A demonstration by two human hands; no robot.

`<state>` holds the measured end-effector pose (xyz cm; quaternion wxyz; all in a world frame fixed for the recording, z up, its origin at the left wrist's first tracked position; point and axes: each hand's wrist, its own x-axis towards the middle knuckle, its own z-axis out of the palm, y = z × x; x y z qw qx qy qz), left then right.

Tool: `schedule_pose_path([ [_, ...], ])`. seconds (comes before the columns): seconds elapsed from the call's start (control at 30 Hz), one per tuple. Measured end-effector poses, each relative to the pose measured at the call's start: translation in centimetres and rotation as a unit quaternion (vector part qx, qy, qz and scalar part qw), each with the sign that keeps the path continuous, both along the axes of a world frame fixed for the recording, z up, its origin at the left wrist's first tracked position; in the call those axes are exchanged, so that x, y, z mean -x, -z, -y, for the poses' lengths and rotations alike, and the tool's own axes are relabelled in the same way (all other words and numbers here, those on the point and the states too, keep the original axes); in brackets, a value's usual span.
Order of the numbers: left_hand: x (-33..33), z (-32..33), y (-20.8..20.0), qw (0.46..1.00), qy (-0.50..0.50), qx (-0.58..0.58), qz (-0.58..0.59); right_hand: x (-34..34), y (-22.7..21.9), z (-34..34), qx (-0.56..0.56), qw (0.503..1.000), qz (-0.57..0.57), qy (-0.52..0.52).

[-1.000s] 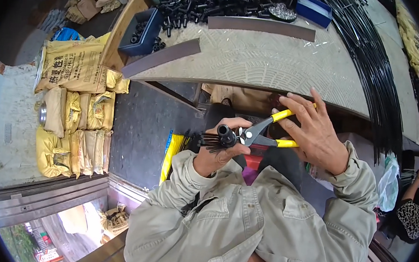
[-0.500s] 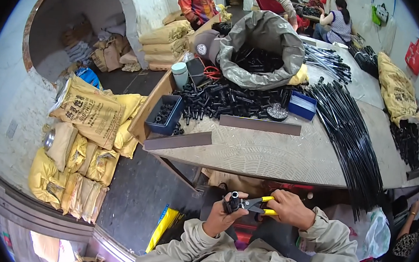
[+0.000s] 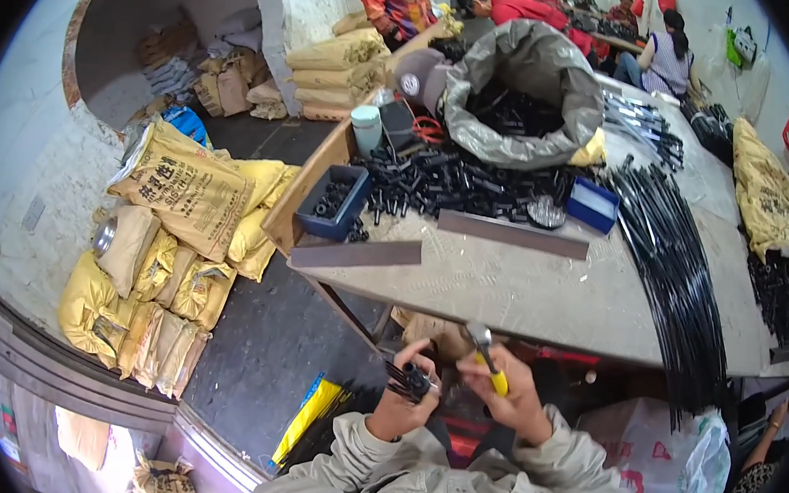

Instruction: Assembling bundles of black cables into connector housings using pliers at a workbench.

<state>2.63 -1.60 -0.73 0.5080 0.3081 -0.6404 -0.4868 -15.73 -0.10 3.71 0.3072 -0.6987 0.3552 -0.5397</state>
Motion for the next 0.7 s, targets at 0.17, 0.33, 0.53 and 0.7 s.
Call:
schedule_pose_path([
  [0.17,-1.4,-0.2,-0.2,0.997,-0.059,0.021,0.037,-2.9,-2.2,4.0,-0.046,0.998,0.002,-0.032],
  [0.33,-4.5,2.9,-4.9,0.983,-0.149,-0.089,-0.059,2.0,1.7,3.5,-0.247,0.948,0.187,0.076],
  [0.53,-10.9,3.4,-4.4,0.975,-0.195,-0.069,-0.085,11.4,0.3,-4.3,-0.202,0.915,0.177,0.300],
  [0.7,-3.4,6.3,-6.1,0.992,-0.078,-0.073,-0.064,17.5,1.8,-6.6,-0.201,0.892,0.196,0.353],
])
